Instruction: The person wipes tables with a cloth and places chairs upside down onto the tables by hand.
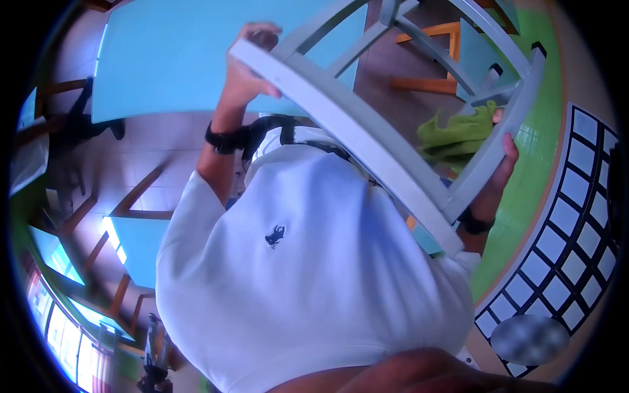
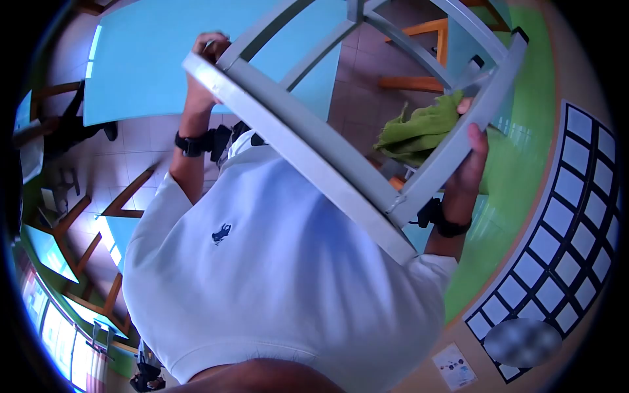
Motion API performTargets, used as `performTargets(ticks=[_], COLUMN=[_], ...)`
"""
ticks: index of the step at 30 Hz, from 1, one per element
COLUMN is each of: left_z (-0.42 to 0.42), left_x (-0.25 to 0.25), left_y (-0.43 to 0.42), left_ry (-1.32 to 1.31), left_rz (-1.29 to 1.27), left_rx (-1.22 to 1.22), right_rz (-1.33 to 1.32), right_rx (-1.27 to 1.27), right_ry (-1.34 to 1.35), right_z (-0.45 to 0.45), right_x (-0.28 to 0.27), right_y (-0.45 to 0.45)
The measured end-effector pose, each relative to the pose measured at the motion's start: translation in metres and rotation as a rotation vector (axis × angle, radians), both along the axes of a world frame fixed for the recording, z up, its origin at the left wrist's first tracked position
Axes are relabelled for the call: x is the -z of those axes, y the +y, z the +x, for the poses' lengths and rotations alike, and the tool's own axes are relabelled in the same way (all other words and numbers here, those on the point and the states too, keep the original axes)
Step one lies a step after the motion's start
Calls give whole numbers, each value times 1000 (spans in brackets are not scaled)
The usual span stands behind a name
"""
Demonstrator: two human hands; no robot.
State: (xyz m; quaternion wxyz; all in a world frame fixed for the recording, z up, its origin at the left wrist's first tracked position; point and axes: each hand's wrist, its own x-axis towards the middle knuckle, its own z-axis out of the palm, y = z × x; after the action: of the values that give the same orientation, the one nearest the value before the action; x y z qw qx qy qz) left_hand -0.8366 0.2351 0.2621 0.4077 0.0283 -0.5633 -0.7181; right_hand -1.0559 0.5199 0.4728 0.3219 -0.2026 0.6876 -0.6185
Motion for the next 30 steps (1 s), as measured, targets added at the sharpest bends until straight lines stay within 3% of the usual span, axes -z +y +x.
performTargets(ticks=[2, 3, 6, 7, 11, 13, 15, 17, 25, 30], left_z=[13, 18, 43, 49, 78, 86, 84, 76, 13, 2], left_x=[8, -1, -3, 5, 29, 41, 44, 35, 36, 18], left_y=[-10, 4, 17, 19, 43, 42, 37, 37, 36, 57], left_ry=[-55, -96, -207, -234, -299, -260, -338, -374, -462, -460], left_rz=[-190, 19, 206, 71, 175, 151, 65, 109, -2, -19], left_rx=[62, 86, 327, 379, 419, 469, 482, 496, 646, 642], right_rz=[-2, 7, 4, 16, 153, 318, 295, 290, 124, 312], right_rx=[-23, -60, -64, -83, -90, -185, -136, -51, 176, -128], right_ry=[37, 71, 111, 188, 96, 148, 163, -26, -218, -58], right_z=[1, 1, 2, 3, 19, 18, 26, 36, 57, 74], right_x=[11, 17, 34, 40, 44, 55, 65, 68, 101, 111], right_y=[2, 4, 3, 5, 22, 43, 59, 74, 113, 145])
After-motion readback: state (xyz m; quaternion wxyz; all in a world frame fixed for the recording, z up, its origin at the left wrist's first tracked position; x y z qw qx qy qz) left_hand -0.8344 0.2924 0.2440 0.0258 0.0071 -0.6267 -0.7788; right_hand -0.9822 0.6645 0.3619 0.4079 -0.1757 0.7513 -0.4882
